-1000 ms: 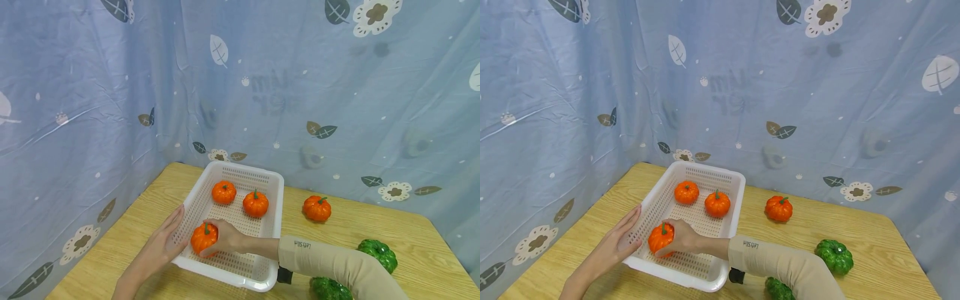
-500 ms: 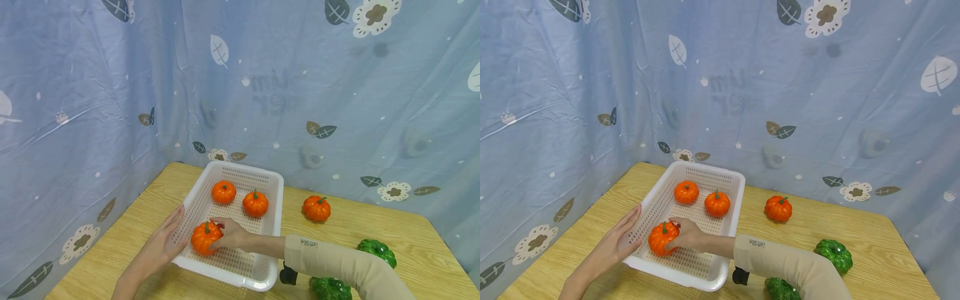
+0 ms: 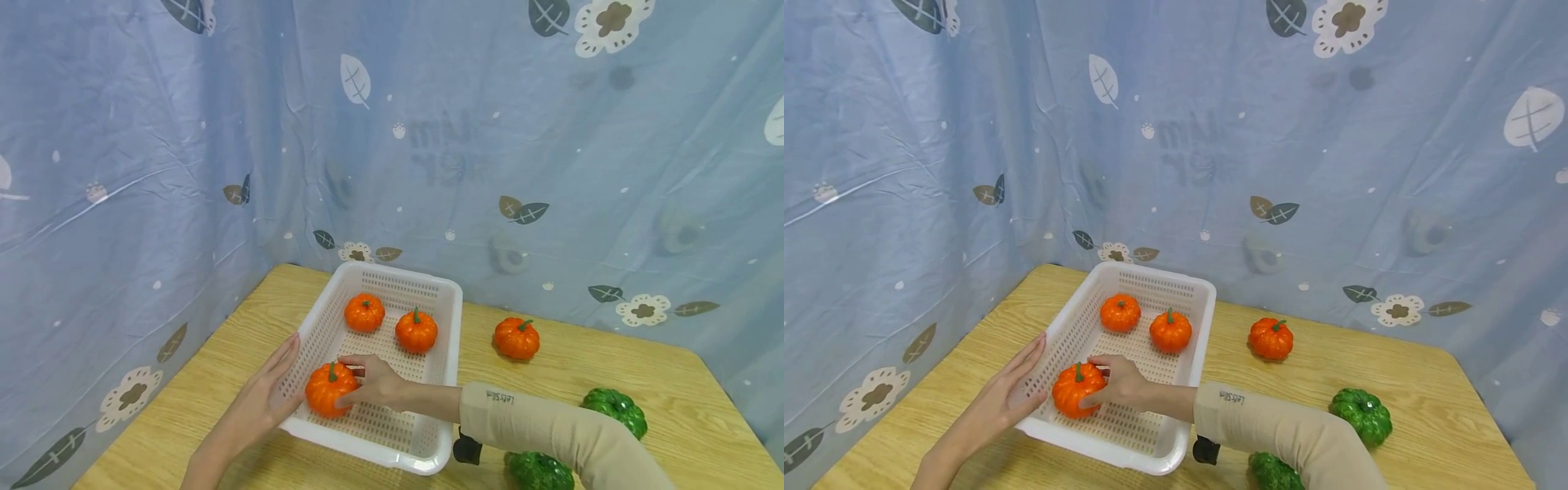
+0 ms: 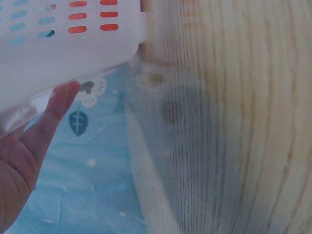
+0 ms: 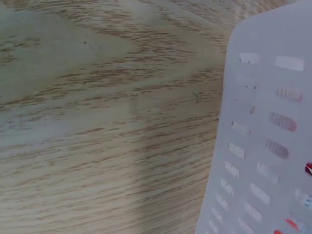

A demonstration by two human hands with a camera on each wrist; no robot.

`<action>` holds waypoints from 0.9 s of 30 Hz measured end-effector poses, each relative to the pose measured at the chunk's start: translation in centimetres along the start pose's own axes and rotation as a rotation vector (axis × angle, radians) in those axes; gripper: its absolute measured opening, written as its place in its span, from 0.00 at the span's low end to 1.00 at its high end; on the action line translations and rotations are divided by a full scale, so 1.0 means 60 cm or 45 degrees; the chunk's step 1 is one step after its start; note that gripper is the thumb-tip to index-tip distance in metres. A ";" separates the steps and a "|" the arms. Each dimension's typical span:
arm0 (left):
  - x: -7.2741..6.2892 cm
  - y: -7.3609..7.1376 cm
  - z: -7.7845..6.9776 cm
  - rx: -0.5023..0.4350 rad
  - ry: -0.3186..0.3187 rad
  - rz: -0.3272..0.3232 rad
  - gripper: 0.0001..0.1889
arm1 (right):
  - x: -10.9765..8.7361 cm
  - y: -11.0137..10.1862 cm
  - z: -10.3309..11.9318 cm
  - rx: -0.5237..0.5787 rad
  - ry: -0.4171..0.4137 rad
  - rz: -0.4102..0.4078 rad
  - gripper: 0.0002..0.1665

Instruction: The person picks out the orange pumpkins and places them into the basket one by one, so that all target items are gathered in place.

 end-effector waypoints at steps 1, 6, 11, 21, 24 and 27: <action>0.000 0.000 -0.001 -0.001 0.003 -0.003 0.38 | 0.000 -0.001 0.000 -0.007 -0.003 -0.001 0.41; 0.001 0.005 0.000 -0.004 0.002 0.009 0.38 | -0.004 -0.013 0.003 -0.035 -0.012 -0.019 0.44; 0.001 0.010 0.007 0.015 -0.026 0.031 0.39 | -0.010 -0.031 0.008 0.030 -0.019 -0.030 0.42; -0.001 0.000 0.005 0.015 -0.003 0.007 0.39 | -0.030 -0.087 0.014 0.063 -0.086 -0.072 0.41; -0.002 0.000 0.007 0.000 -0.007 0.005 0.39 | -0.039 -0.106 0.020 0.097 -0.151 -0.041 0.40; 0.000 0.001 0.009 -0.002 -0.023 0.013 0.39 | -0.050 -0.130 0.029 0.130 -0.200 -0.010 0.40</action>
Point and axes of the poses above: each hand's wrist, its own x-axis towards the middle knuckle, its own y-axis out of the palm, z = x × y, the point moved 9 cm from there along x, towards the middle knuckle, and after that the axes turned 10 degrees about -z, right-handed, at the moved point
